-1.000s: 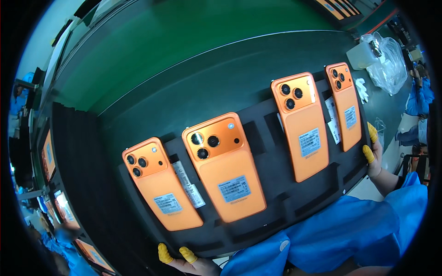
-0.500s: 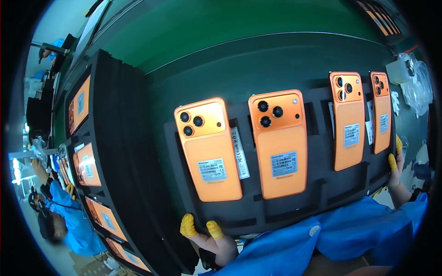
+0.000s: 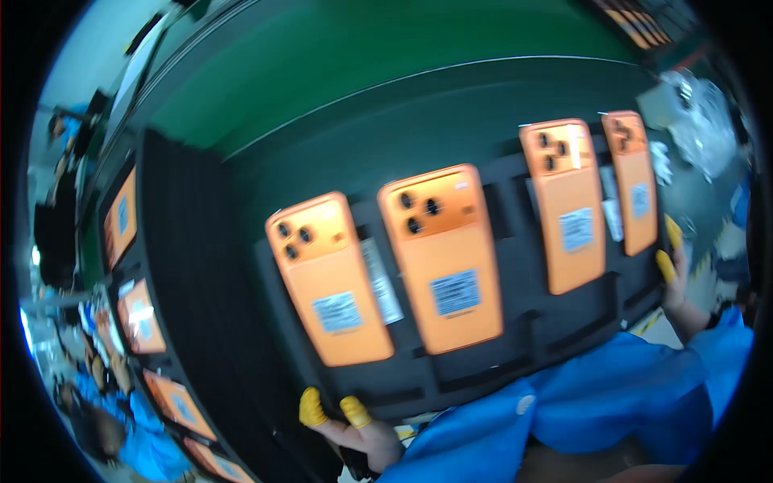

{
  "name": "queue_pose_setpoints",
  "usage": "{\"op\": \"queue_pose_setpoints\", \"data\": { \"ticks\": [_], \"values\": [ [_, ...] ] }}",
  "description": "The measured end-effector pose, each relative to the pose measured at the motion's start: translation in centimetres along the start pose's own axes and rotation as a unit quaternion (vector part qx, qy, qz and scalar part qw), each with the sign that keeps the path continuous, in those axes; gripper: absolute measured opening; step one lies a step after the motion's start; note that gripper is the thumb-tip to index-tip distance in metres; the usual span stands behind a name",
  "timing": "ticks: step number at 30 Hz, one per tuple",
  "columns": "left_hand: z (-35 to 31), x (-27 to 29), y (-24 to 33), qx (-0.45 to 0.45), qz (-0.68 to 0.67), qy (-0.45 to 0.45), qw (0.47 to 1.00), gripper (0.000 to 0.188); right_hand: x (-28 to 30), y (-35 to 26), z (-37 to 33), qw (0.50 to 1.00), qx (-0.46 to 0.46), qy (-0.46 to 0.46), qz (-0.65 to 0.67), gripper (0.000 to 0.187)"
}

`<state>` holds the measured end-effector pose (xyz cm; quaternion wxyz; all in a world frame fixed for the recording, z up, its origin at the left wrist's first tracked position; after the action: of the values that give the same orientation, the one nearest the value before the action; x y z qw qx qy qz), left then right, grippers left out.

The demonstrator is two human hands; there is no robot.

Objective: Cleaning the back surfaces and camera lenses of several orange smartphones on an assembly line.

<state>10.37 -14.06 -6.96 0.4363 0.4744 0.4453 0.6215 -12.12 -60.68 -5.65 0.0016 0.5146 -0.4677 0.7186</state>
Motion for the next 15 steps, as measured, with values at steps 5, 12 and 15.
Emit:
{"op": "queue_pose_setpoints", "data": {
  "ticks": [5, 12, 15],
  "values": [
    [0.1, 0.8, -0.7, -0.028, 0.053, 0.009, 0.998, 0.044, -1.4, -1.9, 1.4, 0.999, 0.038, 0.002, 0.008, 0.054],
    [0.6, 0.2, -0.7, -0.023, 0.011, 0.031, 0.999, 0.038, -0.7, -3.2, 0.8, 0.995, 0.082, 0.047, -0.017, 0.045],
    [0.8, -0.5, 0.5, -0.02, 0.024, 0.043, 0.999, 0.036, -1.0, -2.7, 1.0, 0.997, 0.071, 0.037, 0.004, 0.044]
  ]
}}
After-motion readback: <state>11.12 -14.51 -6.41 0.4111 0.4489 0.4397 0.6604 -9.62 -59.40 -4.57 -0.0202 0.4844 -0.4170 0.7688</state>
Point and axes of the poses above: each hand's wrist, its own z-axis towards the middle knuckle, its own x-axis out of the back of the hand, y = z × x, the point moved 7 cm from there along z, towards the middle knuckle, and after that the axes turned 13 degrees about -z, right-handed, at the moved point
